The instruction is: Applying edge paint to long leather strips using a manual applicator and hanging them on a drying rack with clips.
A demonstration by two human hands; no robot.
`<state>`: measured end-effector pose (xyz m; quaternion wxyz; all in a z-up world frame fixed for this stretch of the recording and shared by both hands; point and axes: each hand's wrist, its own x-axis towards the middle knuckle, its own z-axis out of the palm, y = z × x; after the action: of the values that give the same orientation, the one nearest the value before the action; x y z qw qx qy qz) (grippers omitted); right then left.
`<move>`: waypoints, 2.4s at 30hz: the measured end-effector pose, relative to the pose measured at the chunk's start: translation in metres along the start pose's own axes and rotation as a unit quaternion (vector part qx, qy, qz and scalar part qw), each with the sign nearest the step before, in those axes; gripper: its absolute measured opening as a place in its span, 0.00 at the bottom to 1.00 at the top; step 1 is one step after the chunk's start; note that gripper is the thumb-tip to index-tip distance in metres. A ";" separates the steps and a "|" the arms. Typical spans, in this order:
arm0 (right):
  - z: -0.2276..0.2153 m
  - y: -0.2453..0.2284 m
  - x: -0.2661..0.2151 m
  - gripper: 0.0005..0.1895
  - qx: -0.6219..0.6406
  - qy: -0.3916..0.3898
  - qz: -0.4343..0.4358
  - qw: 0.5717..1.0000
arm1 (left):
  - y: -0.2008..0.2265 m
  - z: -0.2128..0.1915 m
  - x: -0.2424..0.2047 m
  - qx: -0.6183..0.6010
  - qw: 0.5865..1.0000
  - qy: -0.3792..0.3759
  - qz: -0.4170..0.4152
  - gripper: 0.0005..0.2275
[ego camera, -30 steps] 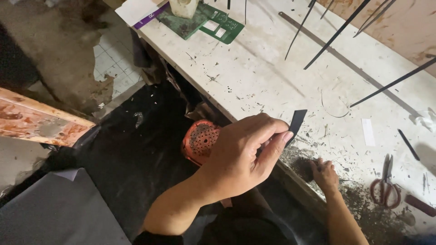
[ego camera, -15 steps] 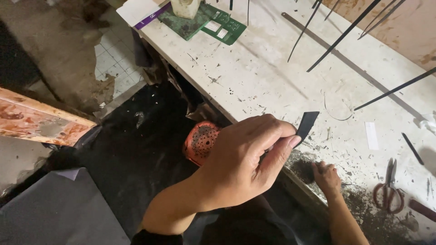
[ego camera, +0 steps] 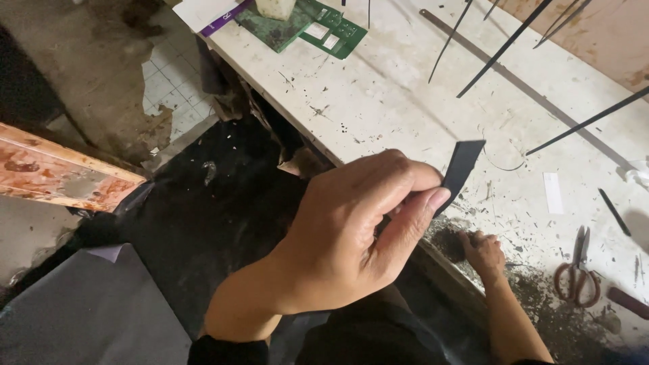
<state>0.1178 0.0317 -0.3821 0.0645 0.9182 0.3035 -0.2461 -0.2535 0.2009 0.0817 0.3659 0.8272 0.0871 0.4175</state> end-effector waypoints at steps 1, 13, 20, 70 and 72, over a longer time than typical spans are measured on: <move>-0.001 0.000 0.000 0.40 0.000 0.000 0.001 1.000 | 0.002 -0.001 0.002 -0.001 1.000 -0.001 0.000 0.05; 0.009 0.010 0.009 0.39 0.003 -0.002 -0.036 0.999 | 0.057 -0.003 0.027 0.056 0.998 0.000 0.006 0.05; 0.006 0.010 0.008 0.36 -0.003 -0.001 -0.039 0.999 | 0.064 -0.005 0.019 0.073 0.997 0.003 0.012 0.04; -0.024 0.001 -0.021 0.34 0.115 -0.003 -0.097 0.989 | 0.105 0.015 0.078 0.221 0.962 0.134 0.086 0.07; -0.062 -0.032 -0.060 0.32 0.247 0.221 -0.222 0.917 | 0.102 0.018 0.080 0.222 0.961 0.140 0.084 0.08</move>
<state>0.0830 0.0428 -0.2976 -0.2893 0.8448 0.4358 -0.1125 -0.2054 0.1542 0.1939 0.1212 0.8251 0.1582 0.5286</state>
